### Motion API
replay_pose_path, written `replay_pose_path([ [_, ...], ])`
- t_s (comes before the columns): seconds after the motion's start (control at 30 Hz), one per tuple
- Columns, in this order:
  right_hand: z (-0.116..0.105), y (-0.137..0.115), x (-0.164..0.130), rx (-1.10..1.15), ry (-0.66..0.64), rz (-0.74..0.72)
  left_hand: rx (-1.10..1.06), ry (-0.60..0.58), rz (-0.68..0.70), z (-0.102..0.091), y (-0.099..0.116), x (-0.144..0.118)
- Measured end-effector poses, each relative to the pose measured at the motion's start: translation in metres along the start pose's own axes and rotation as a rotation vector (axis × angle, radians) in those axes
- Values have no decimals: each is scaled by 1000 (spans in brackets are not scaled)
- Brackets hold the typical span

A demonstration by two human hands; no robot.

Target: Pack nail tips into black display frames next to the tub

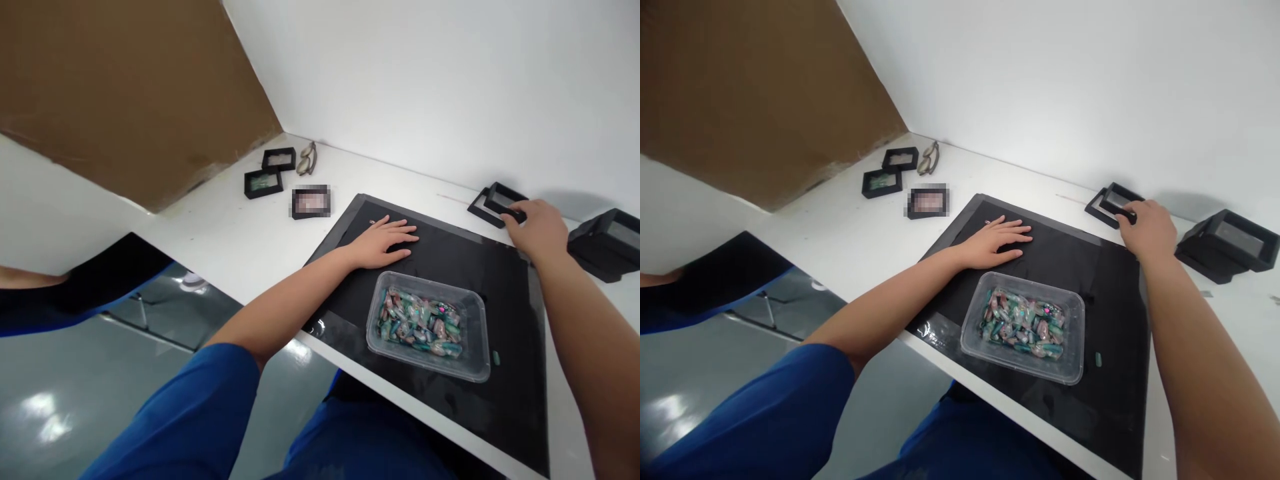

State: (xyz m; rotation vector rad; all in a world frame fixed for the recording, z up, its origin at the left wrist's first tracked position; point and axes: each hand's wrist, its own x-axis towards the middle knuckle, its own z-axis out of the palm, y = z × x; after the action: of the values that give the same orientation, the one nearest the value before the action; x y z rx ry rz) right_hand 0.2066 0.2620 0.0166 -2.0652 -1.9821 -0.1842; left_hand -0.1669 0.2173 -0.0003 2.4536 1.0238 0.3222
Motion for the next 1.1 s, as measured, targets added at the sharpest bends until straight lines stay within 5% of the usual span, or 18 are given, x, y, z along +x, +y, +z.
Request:
replay_pose_path([
  [0.13,-8,3,-1,24,47,-48,5,-4,3,-1,-1,1],
  [0.23,-23,2,-13,143,218,-153,0,4,7,-1,-3,1],
  [0.43,-54,-2,-77,161,485,-456,0,1,13,-1,-4,1],
  [0.57,-49,18,-117,35,455,-540,9,-4,5,-1,-2,1],
  [0.77,-25,53,-142,42,579,-506,10,-8,-25,-1,-2,1],
  [1.1,-20,50,-145,140,456,-438,14,2,-31,1,-6,-2],
])
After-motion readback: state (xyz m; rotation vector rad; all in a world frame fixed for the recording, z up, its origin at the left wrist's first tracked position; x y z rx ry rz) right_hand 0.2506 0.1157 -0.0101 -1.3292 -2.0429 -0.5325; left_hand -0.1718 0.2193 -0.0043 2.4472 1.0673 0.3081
